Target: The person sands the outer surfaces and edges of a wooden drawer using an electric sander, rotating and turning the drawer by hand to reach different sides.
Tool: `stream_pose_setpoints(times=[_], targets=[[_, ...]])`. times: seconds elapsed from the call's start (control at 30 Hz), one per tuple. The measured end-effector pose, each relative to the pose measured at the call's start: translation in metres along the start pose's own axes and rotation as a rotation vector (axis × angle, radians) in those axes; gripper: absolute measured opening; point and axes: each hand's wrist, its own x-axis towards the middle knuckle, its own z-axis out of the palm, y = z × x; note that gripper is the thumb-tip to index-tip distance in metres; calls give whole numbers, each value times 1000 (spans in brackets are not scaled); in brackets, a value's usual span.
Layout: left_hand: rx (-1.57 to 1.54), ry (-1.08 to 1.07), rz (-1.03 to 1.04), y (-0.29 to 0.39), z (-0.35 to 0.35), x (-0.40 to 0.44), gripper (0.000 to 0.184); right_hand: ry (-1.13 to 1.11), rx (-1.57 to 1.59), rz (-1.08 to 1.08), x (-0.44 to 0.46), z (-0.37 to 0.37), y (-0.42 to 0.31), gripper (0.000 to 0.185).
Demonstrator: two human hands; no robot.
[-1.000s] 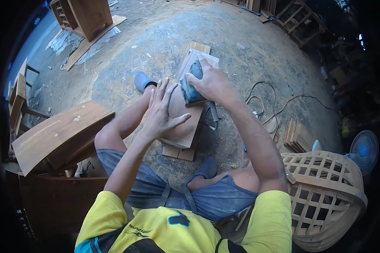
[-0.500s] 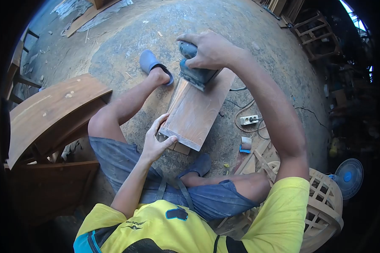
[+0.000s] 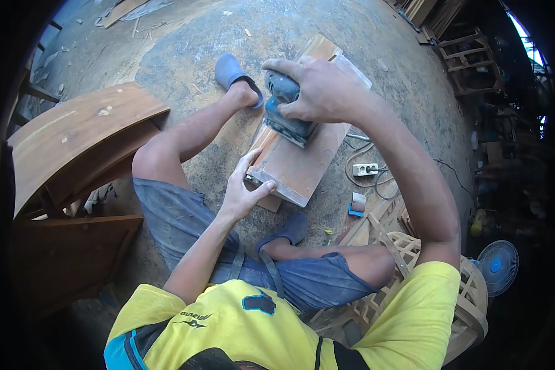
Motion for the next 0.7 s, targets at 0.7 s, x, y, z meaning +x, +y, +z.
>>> stream_pose_setpoints(times=[0.7], targets=[[-101,1,47,-7,6,1,94,31,158,14,-37,2,-1,85]])
